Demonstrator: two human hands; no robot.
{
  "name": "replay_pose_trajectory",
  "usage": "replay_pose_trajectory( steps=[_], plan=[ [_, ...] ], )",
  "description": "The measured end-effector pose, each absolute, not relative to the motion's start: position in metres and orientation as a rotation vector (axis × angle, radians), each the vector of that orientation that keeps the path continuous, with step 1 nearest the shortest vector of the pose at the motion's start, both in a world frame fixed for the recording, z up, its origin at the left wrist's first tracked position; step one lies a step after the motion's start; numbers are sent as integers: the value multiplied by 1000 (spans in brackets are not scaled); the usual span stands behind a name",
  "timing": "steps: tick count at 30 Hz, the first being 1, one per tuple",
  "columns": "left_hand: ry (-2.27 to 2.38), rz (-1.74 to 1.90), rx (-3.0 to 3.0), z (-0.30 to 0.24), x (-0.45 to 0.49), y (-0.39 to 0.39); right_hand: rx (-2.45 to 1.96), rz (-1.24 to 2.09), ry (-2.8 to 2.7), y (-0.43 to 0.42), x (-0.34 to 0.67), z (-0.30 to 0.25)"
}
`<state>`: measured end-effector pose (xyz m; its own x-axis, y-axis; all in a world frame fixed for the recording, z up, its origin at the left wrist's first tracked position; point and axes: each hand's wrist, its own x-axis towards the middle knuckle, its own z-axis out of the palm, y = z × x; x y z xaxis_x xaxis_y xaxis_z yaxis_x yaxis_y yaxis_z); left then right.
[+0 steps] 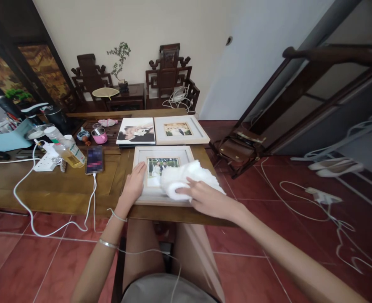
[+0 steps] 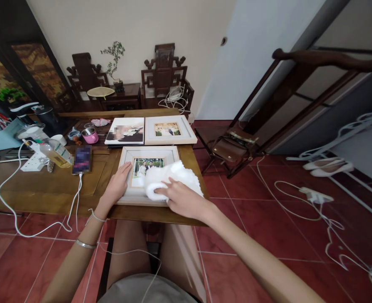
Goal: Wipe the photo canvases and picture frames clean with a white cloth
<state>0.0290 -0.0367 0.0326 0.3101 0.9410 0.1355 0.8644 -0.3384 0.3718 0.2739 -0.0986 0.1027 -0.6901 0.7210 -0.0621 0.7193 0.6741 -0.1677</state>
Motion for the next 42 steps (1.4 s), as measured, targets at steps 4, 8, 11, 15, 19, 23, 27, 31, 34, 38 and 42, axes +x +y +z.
replay_pose_trajectory(
  steps=[4, 8, 11, 15, 19, 23, 27, 31, 34, 38, 42],
  plan=[
    [1650, 466, 2352, 33, 29, -36, -1219, 431, -2813, -121, 272, 108],
    [1649, 448, 2359, 31, 28, -35, -1217, 190, -2717, -92, 270, 78],
    [1634, 465, 2349, 30, 28, -34, -1344, -37, -2645, -43, 272, 61],
    [1617, 481, 2345, 30, 27, -33, -1528, -196, -2501, 14, 269, 60],
    [1631, 465, 2344, 31, 27, -33, -1463, -122, -2646, 16, 259, 62],
    [1657, 472, 2338, 31, 28, -36, -1257, 109, -2814, -37, 258, 76],
    [1669, 472, 2339, 32, 30, -38, -1152, 468, -2904, -97, 263, 104],
    [1667, 451, 2358, 35, 30, -39, -1157, 559, -2872, -111, 262, 104],
    [1668, 377, 2342, 37, 30, -38, -1174, 332, -2823, -82, 259, 82],
    [1653, 337, 2331, 36, 29, -35, -1302, -25, -2694, -17, 254, 59],
    [1647, 370, 2339, 34, 28, -34, -1384, -100, -2655, 20, 242, 56]
  ],
)
